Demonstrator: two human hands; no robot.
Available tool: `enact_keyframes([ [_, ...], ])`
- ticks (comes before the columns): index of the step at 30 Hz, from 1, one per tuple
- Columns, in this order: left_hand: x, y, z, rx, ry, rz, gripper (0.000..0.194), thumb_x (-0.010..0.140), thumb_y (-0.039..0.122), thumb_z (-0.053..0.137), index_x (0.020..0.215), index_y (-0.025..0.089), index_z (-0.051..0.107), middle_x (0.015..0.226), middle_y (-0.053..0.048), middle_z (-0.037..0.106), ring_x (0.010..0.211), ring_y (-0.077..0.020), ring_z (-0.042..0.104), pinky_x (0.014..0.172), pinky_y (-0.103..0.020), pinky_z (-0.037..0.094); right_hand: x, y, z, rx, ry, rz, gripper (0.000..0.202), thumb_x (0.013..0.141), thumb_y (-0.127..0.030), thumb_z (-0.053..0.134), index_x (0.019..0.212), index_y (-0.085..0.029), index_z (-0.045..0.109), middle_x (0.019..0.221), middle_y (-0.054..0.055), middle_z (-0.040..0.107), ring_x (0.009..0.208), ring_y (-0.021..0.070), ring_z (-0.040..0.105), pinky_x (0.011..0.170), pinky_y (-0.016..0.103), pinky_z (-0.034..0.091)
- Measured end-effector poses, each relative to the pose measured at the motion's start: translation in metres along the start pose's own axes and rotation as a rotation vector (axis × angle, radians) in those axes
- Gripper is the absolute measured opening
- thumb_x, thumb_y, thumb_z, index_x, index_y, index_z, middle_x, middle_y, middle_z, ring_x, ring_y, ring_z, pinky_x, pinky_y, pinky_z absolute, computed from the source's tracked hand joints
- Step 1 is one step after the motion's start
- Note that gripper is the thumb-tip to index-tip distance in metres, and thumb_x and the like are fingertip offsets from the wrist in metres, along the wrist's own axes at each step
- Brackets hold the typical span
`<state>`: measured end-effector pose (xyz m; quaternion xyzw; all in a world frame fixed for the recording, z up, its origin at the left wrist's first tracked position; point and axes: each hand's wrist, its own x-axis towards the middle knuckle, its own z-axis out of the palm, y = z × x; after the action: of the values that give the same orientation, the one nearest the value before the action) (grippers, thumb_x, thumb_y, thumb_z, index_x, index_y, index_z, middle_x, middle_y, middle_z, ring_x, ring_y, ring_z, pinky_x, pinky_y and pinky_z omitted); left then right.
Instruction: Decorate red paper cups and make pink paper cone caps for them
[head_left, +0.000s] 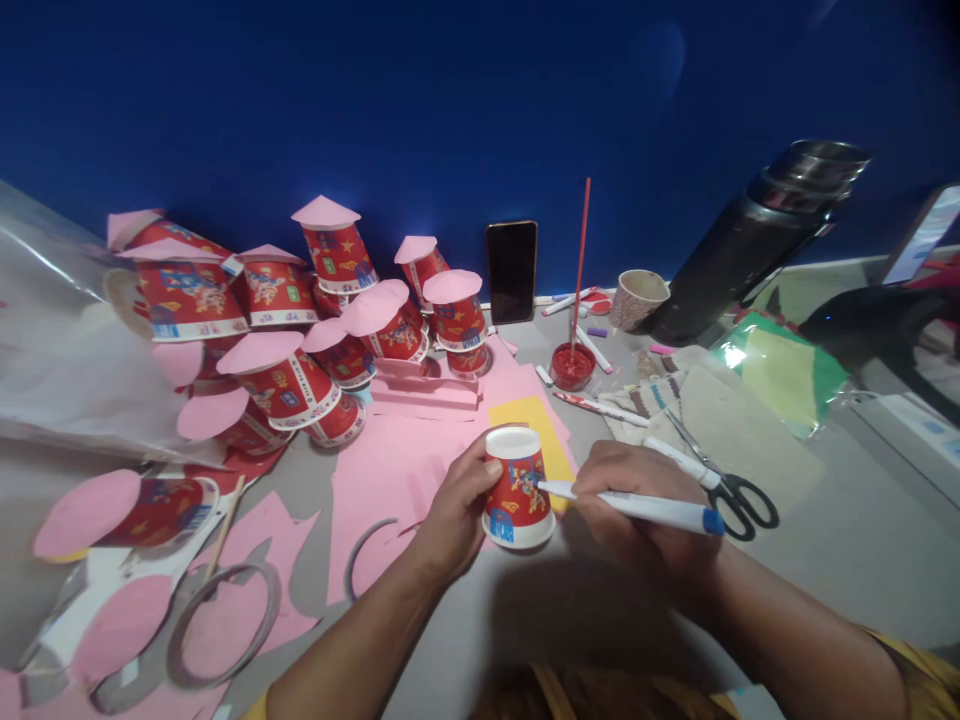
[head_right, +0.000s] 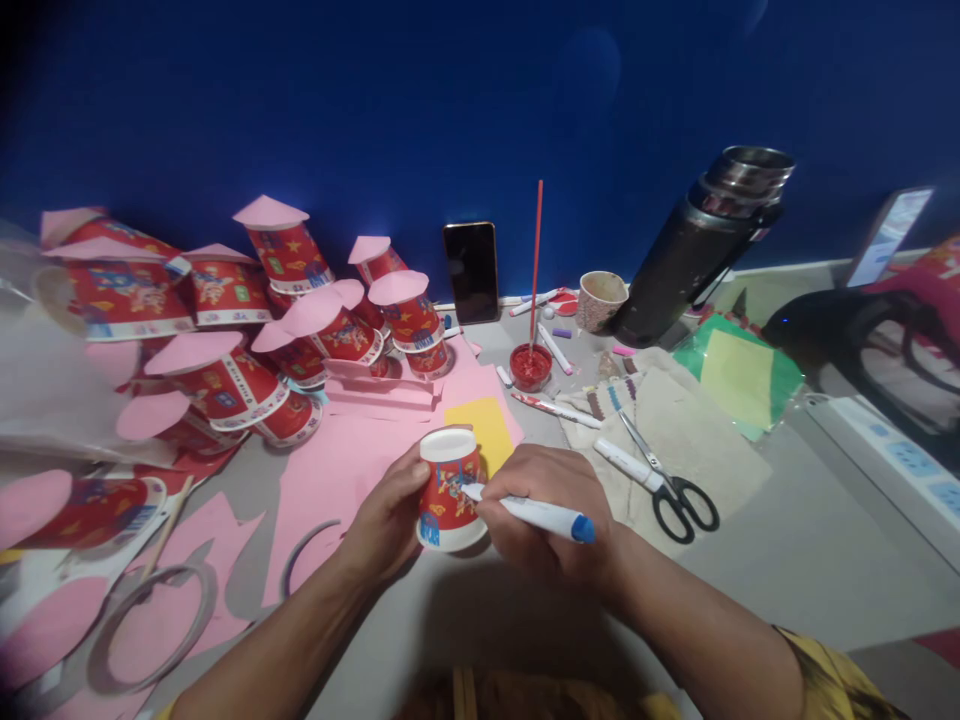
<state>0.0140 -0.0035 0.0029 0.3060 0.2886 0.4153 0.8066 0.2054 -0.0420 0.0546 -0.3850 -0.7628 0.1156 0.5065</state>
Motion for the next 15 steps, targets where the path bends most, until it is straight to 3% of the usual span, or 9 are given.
enact_keyframes([
  [8, 0.0, -0.001, 0.0, 0.024, -0.012, 0.037, 0.043, 0.08, 0.037, 0.082, 0.117, 0.017, 0.076, 0.113, -0.011, 0.079, 0.111, -0.032, 0.072, 0.101, -0.042, 0.053, -0.006, 0.003, 0.008, 0.041, -0.002, -0.079, 0.009, 0.096, -0.015, 0.061, 0.091, -0.021, 0.064, 0.069, 0.001, 0.072, 0.059, 0.0145, 0.066, 0.06, 0.026, 0.051],
  [15, 0.001, -0.002, 0.0, 0.038, -0.026, 0.046, 0.044, 0.08, 0.038, 0.083, 0.119, 0.018, 0.076, 0.112, -0.01, 0.079, 0.112, -0.0314, 0.072, 0.101, -0.041, 0.052, -0.012, 0.005, 0.007, 0.027, -0.062, -0.061, 0.007, 0.096, -0.014, 0.065, 0.096, -0.022, 0.065, 0.074, 0.002, 0.074, 0.065, 0.0152, 0.069, 0.064, 0.027, 0.052],
])
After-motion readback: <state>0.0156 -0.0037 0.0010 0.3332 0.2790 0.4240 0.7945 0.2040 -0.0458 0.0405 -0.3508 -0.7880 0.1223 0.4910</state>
